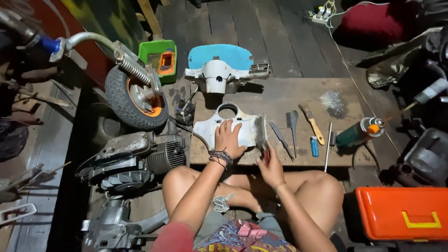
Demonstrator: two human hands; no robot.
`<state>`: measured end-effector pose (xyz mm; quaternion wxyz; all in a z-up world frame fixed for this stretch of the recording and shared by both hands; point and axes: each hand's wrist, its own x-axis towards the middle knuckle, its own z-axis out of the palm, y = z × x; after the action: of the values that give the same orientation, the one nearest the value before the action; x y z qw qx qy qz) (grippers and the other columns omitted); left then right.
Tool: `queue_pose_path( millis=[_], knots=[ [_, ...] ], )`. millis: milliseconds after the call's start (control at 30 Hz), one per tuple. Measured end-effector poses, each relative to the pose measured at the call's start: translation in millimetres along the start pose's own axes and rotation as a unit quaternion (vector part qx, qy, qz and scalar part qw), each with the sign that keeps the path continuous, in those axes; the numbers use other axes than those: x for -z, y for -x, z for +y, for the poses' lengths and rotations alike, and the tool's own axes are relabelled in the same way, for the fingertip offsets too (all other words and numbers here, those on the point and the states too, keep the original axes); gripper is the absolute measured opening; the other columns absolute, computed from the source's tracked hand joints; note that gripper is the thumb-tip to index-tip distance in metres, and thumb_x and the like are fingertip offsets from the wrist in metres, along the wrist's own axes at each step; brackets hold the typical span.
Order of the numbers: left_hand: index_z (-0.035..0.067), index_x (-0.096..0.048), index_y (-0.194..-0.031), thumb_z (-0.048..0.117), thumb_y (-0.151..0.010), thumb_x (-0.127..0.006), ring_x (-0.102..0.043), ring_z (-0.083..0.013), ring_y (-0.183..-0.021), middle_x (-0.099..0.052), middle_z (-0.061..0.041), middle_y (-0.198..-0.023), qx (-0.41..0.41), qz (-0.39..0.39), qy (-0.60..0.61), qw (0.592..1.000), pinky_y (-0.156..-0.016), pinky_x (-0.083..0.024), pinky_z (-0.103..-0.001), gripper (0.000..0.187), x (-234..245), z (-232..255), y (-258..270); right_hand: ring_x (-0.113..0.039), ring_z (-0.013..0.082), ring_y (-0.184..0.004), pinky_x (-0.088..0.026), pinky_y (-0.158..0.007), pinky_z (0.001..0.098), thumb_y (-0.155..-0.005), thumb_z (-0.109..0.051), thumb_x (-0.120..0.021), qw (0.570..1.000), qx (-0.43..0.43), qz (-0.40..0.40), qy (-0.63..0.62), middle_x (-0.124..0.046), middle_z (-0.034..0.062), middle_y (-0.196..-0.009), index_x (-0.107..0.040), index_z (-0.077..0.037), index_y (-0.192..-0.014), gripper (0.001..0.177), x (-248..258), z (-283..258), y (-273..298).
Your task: Using a manual file to shape and smooth the edges of a plastic motorcycle fairing component.
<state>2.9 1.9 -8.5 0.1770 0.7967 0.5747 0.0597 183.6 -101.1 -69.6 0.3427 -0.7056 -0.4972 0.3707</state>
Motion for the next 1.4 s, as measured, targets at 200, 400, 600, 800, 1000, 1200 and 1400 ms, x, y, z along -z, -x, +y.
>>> queue_pose_path(
  millis=[200, 400, 600, 800, 1000, 1200, 1400],
  knots=[
    [0.014, -0.043, -0.151, 0.041, -0.08, -0.081, -0.024, -0.0396, -0.147, -0.034, -0.019, -0.152, -0.004, -0.001, 0.013, 1.0, -0.122, -0.018, -0.058, 0.085, 6, 1, 5, -0.07, 0.0447, -0.103, -0.058, -0.084, 0.0542, -0.091, -0.018, -0.07, 0.998, 0.047, 0.006, 0.032, -0.072, 0.0288, -0.106, -0.032, -0.02, -0.162, 0.08, 5, -28, -28],
    [0.015, -0.041, -0.151, 0.042, -0.081, -0.08, -0.022, -0.0386, -0.148, -0.031, -0.018, -0.154, 0.002, -0.014, 0.008, 1.0, -0.121, -0.017, -0.059, 0.085, 0, 0, -1, -0.062, 0.0487, -0.12, -0.055, -0.097, 0.0587, -0.088, -0.016, -0.072, 1.0, 0.0, -0.017, 0.024, -0.064, 0.0311, -0.13, -0.031, -0.023, -0.162, 0.085, 10, -14, 28],
    [0.016, -0.041, -0.151, 0.044, -0.081, -0.079, -0.021, -0.0381, -0.148, -0.031, -0.016, -0.154, 0.007, -0.018, 0.008, 1.0, -0.122, -0.016, -0.058, 0.084, 3, 1, 0, -0.069, 0.0462, -0.107, -0.056, -0.09, 0.0569, -0.087, -0.022, -0.075, 0.999, 0.02, -0.003, 0.036, -0.071, 0.0301, -0.114, -0.035, -0.022, -0.16, 0.083, 4, -17, -16],
    [0.015, -0.042, -0.151, 0.044, -0.08, -0.079, -0.022, -0.0388, -0.148, -0.031, -0.017, -0.154, 0.0, -0.015, 0.009, 1.0, -0.122, -0.017, -0.058, 0.085, 3, -1, 3, -0.074, 0.0383, -0.089, -0.058, -0.078, 0.0474, -0.089, -0.019, -0.072, 0.998, 0.038, 0.007, 0.049, -0.073, 0.0207, -0.087, -0.037, -0.022, -0.161, 0.08, 9, -29, -13],
    [0.015, -0.043, -0.151, 0.043, -0.079, -0.079, -0.023, -0.0387, -0.148, -0.031, -0.017, -0.154, 0.001, -0.01, 0.012, 1.0, -0.121, -0.017, -0.058, 0.085, 2, -1, 3, -0.074, 0.0429, -0.096, -0.059, -0.081, 0.0523, -0.087, -0.02, -0.073, 0.999, -0.019, 0.007, 0.028, -0.075, 0.0265, -0.096, -0.035, -0.025, -0.162, 0.084, 2, -14, 27],
    [0.014, -0.043, -0.151, 0.044, -0.079, -0.079, -0.024, -0.0392, -0.148, -0.032, -0.018, -0.154, -0.005, -0.001, 0.009, 1.0, -0.121, -0.018, -0.058, 0.086, 0, -3, 3, -0.073, 0.0417, -0.095, -0.058, -0.081, 0.0525, -0.088, -0.024, -0.076, 0.997, 0.053, 0.029, 0.055, -0.073, 0.0222, -0.091, -0.037, -0.025, -0.161, 0.083, -2, -27, -36],
    [0.014, -0.043, -0.151, 0.044, -0.08, -0.079, -0.024, -0.0396, -0.148, -0.032, -0.019, -0.154, -0.001, -0.007, 0.016, 1.0, -0.121, -0.018, -0.057, 0.086, 11, 3, 8, -0.071, 0.0453, -0.105, -0.058, -0.088, 0.0532, -0.088, -0.024, -0.073, 1.0, 0.01, 0.003, 0.03, -0.072, 0.0294, -0.113, -0.037, -0.027, -0.159, 0.08, 5, -20, -3]
  ],
)
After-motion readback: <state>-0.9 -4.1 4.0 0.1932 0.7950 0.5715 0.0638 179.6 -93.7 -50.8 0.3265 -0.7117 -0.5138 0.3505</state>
